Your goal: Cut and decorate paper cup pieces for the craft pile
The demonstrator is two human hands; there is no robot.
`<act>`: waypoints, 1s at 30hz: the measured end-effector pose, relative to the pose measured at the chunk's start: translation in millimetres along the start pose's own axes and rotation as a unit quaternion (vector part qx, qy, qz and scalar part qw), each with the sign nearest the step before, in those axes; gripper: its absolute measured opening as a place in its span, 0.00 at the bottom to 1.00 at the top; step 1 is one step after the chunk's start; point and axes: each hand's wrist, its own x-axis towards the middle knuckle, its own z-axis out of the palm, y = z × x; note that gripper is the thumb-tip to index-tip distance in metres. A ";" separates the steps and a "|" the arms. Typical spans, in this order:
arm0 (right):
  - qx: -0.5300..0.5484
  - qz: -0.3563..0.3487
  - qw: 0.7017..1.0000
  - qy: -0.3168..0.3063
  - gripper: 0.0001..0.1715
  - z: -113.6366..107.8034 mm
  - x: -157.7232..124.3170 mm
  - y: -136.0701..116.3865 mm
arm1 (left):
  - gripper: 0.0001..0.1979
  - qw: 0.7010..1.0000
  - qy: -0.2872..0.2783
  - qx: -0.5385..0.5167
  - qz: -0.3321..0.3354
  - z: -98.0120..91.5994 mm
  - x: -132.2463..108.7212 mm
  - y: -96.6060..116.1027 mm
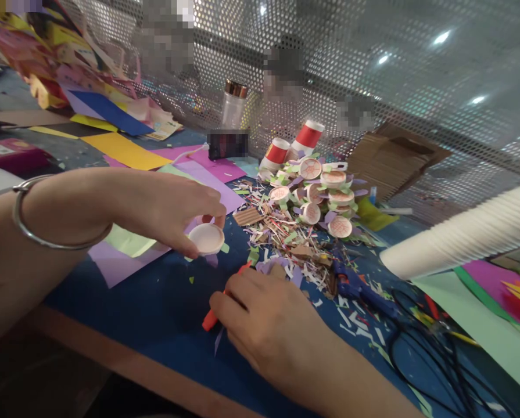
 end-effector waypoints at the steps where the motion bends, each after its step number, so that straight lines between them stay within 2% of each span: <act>1: -0.006 -0.008 1.000 0.008 0.15 -0.1 -1.0 1.0 | 0.18 1.000 -0.018 -0.005 0.002 -0.6 -0.1 1.3; 5: -0.029 -0.024 0.997 0.071 0.11 -4.9 -10.8 6.1 | 0.18 0.997 -0.051 -0.040 0.039 1.9 1.7 13.1; 10: 0.010 0.063 0.976 0.208 0.15 -13.2 -26.2 7.3 | 0.23 0.994 -0.065 -0.063 0.064 12.5 6.4 26.9; 15: 0.067 0.149 0.945 0.284 0.21 -6.1 -32.8 1.1 | 0.32 0.991 -0.054 -0.104 0.063 15.7 9.8 18.1; 18: 0.080 0.187 0.919 0.337 0.20 -2.6 -30.1 -5.6 | 0.27 0.988 -0.049 -0.132 0.068 15.0 11.5 13.4; 22: 0.103 0.224 0.909 0.336 0.15 -3.2 -21.3 -11.8 | 0.20 0.986 -0.054 -0.131 0.083 16.0 14.0 13.4; 30: 0.102 0.207 0.933 0.277 0.12 -0.2 -13.0 -2.1 | 0.22 0.982 -0.055 -0.153 0.092 18.0 15.9 16.0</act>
